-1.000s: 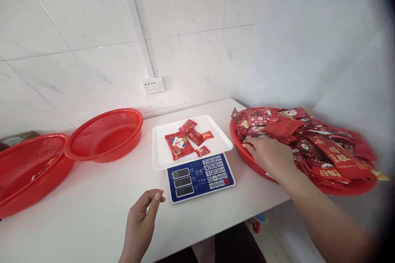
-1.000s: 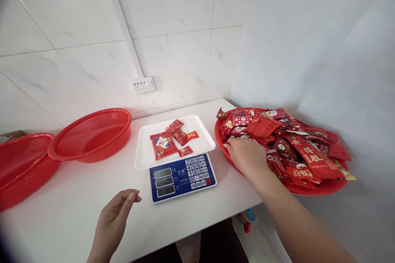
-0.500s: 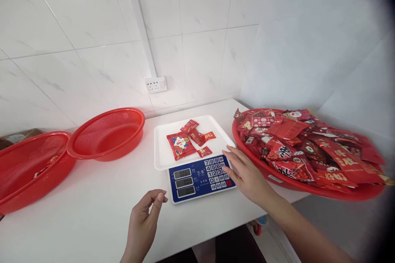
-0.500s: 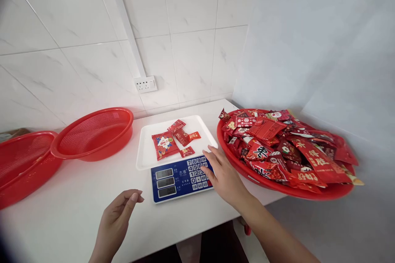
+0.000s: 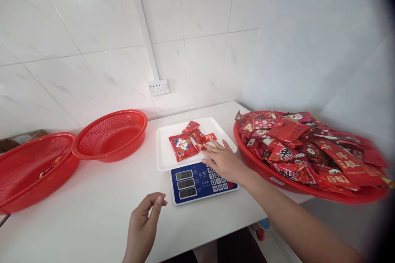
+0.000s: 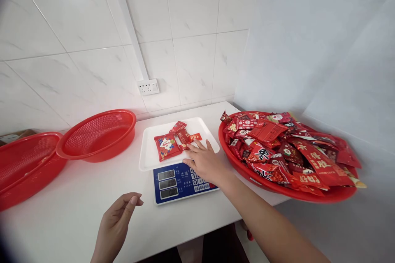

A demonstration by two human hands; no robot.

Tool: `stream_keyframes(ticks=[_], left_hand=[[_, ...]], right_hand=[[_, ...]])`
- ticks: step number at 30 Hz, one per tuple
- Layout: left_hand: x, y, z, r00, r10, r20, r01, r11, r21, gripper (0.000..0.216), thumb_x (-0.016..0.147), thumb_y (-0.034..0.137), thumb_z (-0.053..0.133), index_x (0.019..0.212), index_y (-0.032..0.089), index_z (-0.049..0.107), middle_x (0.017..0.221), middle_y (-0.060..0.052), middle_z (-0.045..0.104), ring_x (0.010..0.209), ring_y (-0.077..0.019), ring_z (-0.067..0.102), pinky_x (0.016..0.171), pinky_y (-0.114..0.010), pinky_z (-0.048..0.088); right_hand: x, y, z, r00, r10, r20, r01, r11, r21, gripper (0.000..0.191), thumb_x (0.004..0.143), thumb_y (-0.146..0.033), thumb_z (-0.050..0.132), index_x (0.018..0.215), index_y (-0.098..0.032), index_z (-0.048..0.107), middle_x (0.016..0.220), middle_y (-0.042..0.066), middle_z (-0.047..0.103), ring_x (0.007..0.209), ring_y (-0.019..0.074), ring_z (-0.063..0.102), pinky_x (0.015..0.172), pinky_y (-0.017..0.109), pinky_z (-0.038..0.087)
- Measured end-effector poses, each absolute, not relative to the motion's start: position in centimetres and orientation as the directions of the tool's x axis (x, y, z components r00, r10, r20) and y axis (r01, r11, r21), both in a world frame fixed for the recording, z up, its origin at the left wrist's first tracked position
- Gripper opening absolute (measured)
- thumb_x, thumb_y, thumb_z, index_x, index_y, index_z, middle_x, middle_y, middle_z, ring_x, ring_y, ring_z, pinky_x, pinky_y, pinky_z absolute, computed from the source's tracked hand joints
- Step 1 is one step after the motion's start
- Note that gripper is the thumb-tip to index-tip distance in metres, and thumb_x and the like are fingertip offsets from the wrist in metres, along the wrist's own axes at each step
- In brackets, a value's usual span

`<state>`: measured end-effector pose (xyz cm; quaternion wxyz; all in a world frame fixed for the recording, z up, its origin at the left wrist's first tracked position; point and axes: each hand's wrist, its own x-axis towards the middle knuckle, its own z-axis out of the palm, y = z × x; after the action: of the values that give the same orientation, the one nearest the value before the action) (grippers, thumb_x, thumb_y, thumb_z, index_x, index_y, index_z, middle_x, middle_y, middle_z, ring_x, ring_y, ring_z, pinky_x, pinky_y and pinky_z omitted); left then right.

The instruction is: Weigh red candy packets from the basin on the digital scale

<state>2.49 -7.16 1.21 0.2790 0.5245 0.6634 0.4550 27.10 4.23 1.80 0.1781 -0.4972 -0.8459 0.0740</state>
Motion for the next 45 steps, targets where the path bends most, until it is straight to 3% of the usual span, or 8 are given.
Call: stream_keyframes(ticks=[11, 17, 22, 27, 31, 35, 39, 45], left_hand=[[2.2, -7.5, 1.5, -0.307, 0.944, 0.119, 0.449, 0.033, 0.893, 0.039, 0.075, 0.057, 0.048, 0.072, 0.022, 0.064, 0.073, -0.003, 0.066, 0.081, -0.0215, 0.061, 0.075, -0.032, 0.049], [1.1, -7.6, 1.1, -0.319, 0.944, 0.085, 0.449, 0.071, 0.891, 0.041, 0.074, 0.059, 0.047, 0.075, 0.022, 0.064, 0.074, -0.003, 0.066, 0.08, -0.0209, 0.061, 0.075, -0.032, 0.048], [0.6, -7.2, 0.6, -0.298, 0.952, 0.064, 0.448, 0.08, 0.89, 0.041, 0.073, 0.059, 0.05, 0.078, 0.022, 0.065, 0.075, -0.002, 0.067, 0.081, -0.0207, 0.062, 0.073, -0.031, 0.049], [-0.4, -6.6, -0.1, -0.285, 0.951, 0.118, 0.496, 0.042, 0.867, 0.038, 0.076, 0.056, 0.05, 0.08, 0.021, 0.064, 0.081, -0.004, 0.067, 0.084, -0.0214, 0.062, 0.076, -0.032, 0.049], [-3.3, -3.9, 0.4, -0.277, 0.882, 0.382, 0.719, -0.073, 0.691, 0.035, 0.079, 0.051, 0.049, 0.097, 0.023, 0.061, 0.107, -0.007, 0.063, 0.104, -0.025, 0.056, 0.086, -0.036, 0.047], [-7.2, 1.2, 1.6, -0.129, 0.817, 0.562, 0.907, -0.132, 0.4, 0.048, 0.084, 0.05, 0.04, 0.121, 0.021, 0.05, 0.137, -0.013, 0.042, 0.134, -0.0308, 0.022, 0.104, -0.051, 0.027], [-10.1, 5.7, 2.3, -0.125, 0.887, 0.444, 0.98, 0.04, 0.196, 0.061, 0.086, 0.051, 0.029, 0.131, 0.012, 0.04, 0.142, -0.018, 0.033, 0.136, -0.0356, 0.01, 0.105, -0.057, 0.015], [-10.9, 6.9, 3.1, -0.189, 0.958, 0.217, 0.982, 0.181, 0.057, 0.063, 0.086, 0.052, 0.022, 0.13, 0.012, 0.041, 0.13, -0.015, 0.05, 0.131, -0.0349, 0.027, 0.105, -0.059, 0.013]], right_hand=[[26.2, 11.7, 2.7, -0.383, 0.917, 0.112, 0.84, 0.396, -0.37, 0.054, 0.09, -0.053, 0.025, 0.135, -0.028, 0.038, 0.145, 0.005, 0.031, 0.133, 0.0307, 0.022, 0.103, 0.049, 0.026], [25.0, 12.3, 2.3, -0.425, 0.891, 0.161, 0.814, 0.454, -0.362, 0.054, 0.089, -0.056, 0.023, 0.126, -0.028, 0.049, 0.141, 0.006, 0.037, 0.129, 0.0278, 0.03, 0.101, 0.049, 0.029], [23.2, 14.4, 3.1, -0.385, 0.914, 0.124, 0.859, 0.404, -0.315, 0.062, 0.085, -0.063, 0.026, 0.135, -0.028, 0.038, 0.15, 0.007, 0.018, 0.136, 0.0346, 0.008, 0.102, 0.061, 0.019], [23.1, 15.1, 3.5, -0.401, 0.916, -0.002, 0.866, 0.379, -0.326, 0.059, 0.085, -0.063, 0.021, 0.132, -0.032, 0.042, 0.147, 0.004, 0.028, 0.135, 0.0351, 0.015, 0.1, 0.064, 0.021], [24.8, 11.8, 4.0, -0.374, 0.917, 0.14, 0.827, 0.398, -0.397, 0.062, 0.086, -0.061, 0.022, 0.138, -0.029, 0.033, 0.149, 0.006, 0.021, 0.137, 0.0322, 0.01, 0.105, 0.057, 0.019], [27.0, 6.6, 4.1, -0.321, 0.891, 0.322, 0.719, 0.451, -0.53, 0.055, 0.089, -0.054, 0.026, 0.138, -0.029, 0.032, 0.148, 0.004, 0.025, 0.137, 0.0248, 0.017, 0.108, 0.047, 0.026], [28.9, 2.4, 2.2, -0.244, 0.853, 0.461, 0.648, 0.497, -0.577, 0.046, 0.091, -0.045, 0.034, 0.134, -0.029, 0.039, 0.141, 0.004, 0.039, 0.131, 0.0232, 0.031, 0.107, 0.046, 0.03], [31.1, -0.5, -0.5, -0.128, 0.898, 0.421, 0.606, 0.407, -0.683, 0.044, 0.089, -0.042, 0.041, 0.129, -0.027, 0.046, 0.137, 0.006, 0.044, 0.127, 0.024, 0.039, 0.104, 0.045, 0.036]])
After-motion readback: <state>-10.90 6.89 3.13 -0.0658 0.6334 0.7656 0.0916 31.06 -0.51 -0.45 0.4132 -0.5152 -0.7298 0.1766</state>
